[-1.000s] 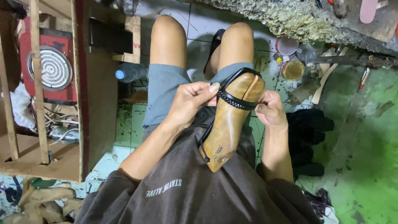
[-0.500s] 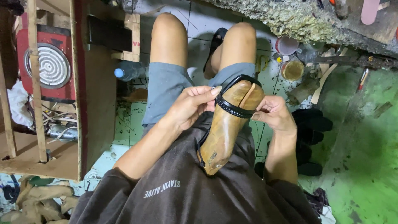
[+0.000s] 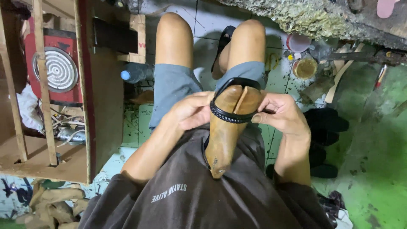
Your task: Assembling a sandal by fitting and securing straps onto a shoe last and sole.
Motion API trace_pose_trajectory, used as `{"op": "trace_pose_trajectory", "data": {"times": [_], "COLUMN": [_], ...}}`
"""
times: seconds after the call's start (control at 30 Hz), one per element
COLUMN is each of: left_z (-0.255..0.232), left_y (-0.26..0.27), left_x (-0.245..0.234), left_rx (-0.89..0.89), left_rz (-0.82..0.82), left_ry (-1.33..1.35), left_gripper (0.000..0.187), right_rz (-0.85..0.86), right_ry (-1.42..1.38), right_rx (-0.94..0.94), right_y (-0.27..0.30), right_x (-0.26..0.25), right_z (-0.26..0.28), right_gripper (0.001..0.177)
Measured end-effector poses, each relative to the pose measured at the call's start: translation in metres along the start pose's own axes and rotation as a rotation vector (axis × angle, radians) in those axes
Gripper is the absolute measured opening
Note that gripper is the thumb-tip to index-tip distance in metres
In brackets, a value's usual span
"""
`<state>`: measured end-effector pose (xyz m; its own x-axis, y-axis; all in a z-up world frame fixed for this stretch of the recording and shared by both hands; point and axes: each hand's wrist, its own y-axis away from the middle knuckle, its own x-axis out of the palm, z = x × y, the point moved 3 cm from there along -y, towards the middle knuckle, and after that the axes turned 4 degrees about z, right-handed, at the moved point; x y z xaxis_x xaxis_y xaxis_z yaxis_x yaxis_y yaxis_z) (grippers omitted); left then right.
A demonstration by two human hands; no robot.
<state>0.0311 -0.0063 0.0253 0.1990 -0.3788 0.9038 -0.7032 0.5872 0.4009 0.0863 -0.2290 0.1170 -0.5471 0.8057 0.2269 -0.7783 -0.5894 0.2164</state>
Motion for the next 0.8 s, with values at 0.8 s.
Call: {"op": "trace_pose_trajectory", "data": {"times": [0.8], "left_z": [-0.070], "left_y": [-0.010], "left_x": [0.081], "left_rx": [0.406], "left_rz": [-0.111], "left_ry": [-0.704], "left_gripper": [0.016], "right_rz": [0.075], "right_ry": [0.676], "right_rx": [0.060], "right_y": [0.017], "right_x": [0.040], "right_z": [0.103], "right_gripper": [0.015]}}
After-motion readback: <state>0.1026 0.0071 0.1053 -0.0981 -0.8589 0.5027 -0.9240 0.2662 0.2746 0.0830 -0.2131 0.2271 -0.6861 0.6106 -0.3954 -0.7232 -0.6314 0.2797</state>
